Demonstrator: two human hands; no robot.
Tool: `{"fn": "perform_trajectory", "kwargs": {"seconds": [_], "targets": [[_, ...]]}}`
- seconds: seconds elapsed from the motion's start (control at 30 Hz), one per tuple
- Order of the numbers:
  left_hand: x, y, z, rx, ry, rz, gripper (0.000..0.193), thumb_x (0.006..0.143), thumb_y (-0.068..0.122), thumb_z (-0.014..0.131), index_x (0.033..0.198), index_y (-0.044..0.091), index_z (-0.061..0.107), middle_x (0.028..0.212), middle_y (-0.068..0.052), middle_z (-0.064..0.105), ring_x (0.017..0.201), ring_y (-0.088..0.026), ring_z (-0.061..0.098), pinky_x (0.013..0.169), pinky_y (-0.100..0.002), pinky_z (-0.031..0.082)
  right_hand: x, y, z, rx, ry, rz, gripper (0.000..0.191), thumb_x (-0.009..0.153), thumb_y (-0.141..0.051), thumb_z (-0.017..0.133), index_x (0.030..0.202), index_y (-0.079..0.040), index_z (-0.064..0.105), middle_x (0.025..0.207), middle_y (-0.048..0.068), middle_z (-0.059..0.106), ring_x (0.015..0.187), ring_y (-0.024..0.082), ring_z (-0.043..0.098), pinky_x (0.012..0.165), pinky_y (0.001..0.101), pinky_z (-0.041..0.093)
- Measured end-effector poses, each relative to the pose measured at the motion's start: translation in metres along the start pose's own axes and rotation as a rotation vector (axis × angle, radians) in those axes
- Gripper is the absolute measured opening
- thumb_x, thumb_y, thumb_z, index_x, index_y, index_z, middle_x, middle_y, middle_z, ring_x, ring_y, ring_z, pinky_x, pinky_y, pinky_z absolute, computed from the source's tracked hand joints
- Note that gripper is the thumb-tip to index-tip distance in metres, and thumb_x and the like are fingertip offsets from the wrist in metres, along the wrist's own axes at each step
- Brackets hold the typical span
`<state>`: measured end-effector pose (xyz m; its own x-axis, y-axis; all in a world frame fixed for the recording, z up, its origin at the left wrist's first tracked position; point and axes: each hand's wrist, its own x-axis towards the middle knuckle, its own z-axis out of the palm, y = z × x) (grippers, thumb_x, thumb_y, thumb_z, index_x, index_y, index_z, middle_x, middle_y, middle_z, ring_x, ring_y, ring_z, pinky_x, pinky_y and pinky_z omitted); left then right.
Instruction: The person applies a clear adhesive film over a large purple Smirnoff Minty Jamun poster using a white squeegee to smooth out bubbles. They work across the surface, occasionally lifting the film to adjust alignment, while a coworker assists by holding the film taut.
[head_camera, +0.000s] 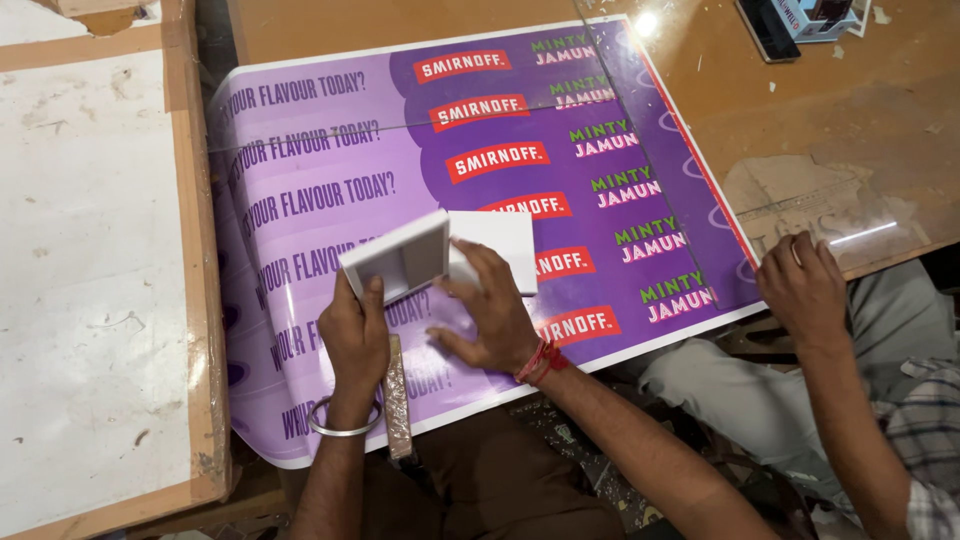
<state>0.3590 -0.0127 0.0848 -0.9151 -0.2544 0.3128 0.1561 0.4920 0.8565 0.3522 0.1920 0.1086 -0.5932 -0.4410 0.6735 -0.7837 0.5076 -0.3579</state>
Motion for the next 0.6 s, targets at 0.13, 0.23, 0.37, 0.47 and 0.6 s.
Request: {"fn": "perform_trajectory", "kwargs": {"seconds": [0.13,0.23,0.37,0.47,0.6], "targets": [[0.004,-0.004,-0.004,-0.137,0.023,-0.098,0.044,0.108,0.037,0.051,0.121,-0.004,0.063,0.059,-0.006,0.057,0.048,-0.013,0.049,0.042,-0.031,0.035,-0.004,-0.027,0.002,0.082,-0.162,-0.320,0.060,0.085,-0.053,0.079,0.131,-0.017,0.064,0.144,0.016,0.051,0.137,0.034,0.052,0.120,0.0576,0.039],[0.004,-0.007,-0.009,-0.199,0.066,-0.085,0.046,0.109,0.039,0.051,0.119,-0.004,0.063,0.062,-0.003,0.058,0.052,-0.008,0.049,0.045,-0.029,0.036,-0.003,-0.044,0.002,0.259,-0.451,-0.326,0.050,0.087,-0.048,0.082,0.121,-0.013,0.069,0.149,0.022,0.050,0.139,0.039,0.054,0.119,0.0520,0.043],[0.002,-0.012,-0.019,-0.245,0.094,-0.134,0.047,0.108,0.041,0.052,0.118,-0.003,0.064,0.064,-0.002,0.058,0.054,-0.006,0.048,0.046,-0.028,0.035,0.006,-0.054,0.005,0.268,-0.445,-0.277,0.040,0.081,-0.038,0.084,0.113,-0.015,0.076,0.149,0.016,0.052,0.134,0.035,0.055,0.116,0.0502,0.044],[0.001,-0.014,-0.024,-0.256,0.097,-0.146,0.047,0.109,0.041,0.051,0.118,-0.003,0.066,0.063,-0.002,0.055,0.055,-0.007,0.046,0.047,-0.028,0.033,0.010,-0.060,0.010,0.254,-0.447,-0.278,0.034,0.083,-0.031,0.083,0.113,-0.016,0.077,0.148,0.013,0.052,0.133,0.034,0.056,0.116,0.0485,0.046],[0.001,-0.016,-0.024,-0.268,0.097,-0.210,0.043,0.108,0.039,0.053,0.113,-0.003,0.066,0.067,-0.003,0.060,0.057,-0.007,0.048,0.050,-0.028,0.035,0.007,-0.062,0.016,0.238,-0.426,-0.275,0.031,0.084,-0.029,0.082,0.112,-0.016,0.076,0.147,0.012,0.052,0.133,0.034,0.056,0.114,0.0471,0.047]]}}
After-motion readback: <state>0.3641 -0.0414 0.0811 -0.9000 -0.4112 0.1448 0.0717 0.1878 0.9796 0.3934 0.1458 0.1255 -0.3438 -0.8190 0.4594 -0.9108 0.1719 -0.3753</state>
